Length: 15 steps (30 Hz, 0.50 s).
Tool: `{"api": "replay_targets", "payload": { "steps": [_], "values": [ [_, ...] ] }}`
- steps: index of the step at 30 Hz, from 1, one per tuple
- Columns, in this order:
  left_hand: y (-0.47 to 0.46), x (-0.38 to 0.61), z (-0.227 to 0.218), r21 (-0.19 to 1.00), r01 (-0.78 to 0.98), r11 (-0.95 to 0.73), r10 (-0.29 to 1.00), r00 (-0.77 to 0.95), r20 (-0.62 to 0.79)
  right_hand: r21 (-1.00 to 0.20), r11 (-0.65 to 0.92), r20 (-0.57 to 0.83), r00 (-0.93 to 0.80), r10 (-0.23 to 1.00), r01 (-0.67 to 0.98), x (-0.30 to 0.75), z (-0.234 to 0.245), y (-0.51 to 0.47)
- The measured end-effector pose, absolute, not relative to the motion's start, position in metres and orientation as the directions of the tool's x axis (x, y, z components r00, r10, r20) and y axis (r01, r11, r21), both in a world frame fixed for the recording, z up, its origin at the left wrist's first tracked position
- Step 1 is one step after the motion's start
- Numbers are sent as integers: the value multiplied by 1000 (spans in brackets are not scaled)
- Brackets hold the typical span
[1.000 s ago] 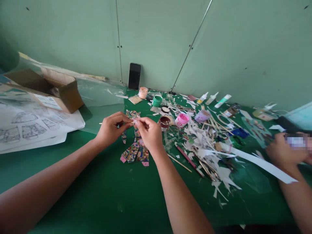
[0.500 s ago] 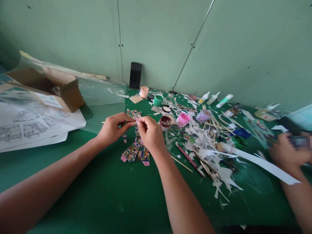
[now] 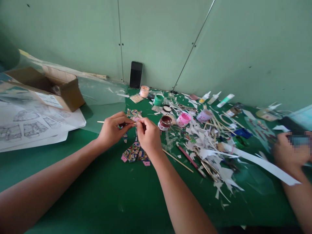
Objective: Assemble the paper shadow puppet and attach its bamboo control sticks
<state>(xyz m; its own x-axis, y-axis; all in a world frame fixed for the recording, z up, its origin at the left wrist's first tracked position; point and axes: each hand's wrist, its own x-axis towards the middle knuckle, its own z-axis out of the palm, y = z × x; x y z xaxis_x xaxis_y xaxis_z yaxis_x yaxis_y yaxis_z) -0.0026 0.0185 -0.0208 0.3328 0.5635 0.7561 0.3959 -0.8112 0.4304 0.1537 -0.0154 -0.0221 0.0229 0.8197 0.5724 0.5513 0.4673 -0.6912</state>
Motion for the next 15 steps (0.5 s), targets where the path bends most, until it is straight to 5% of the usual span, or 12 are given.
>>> {"api": "replay_targets", "payload": {
  "steps": [15],
  "values": [
    [16,-1,-21,404,451,-796,557,283,781,-857,354,419,106,902,375,147,-20,-16]
  ]
}}
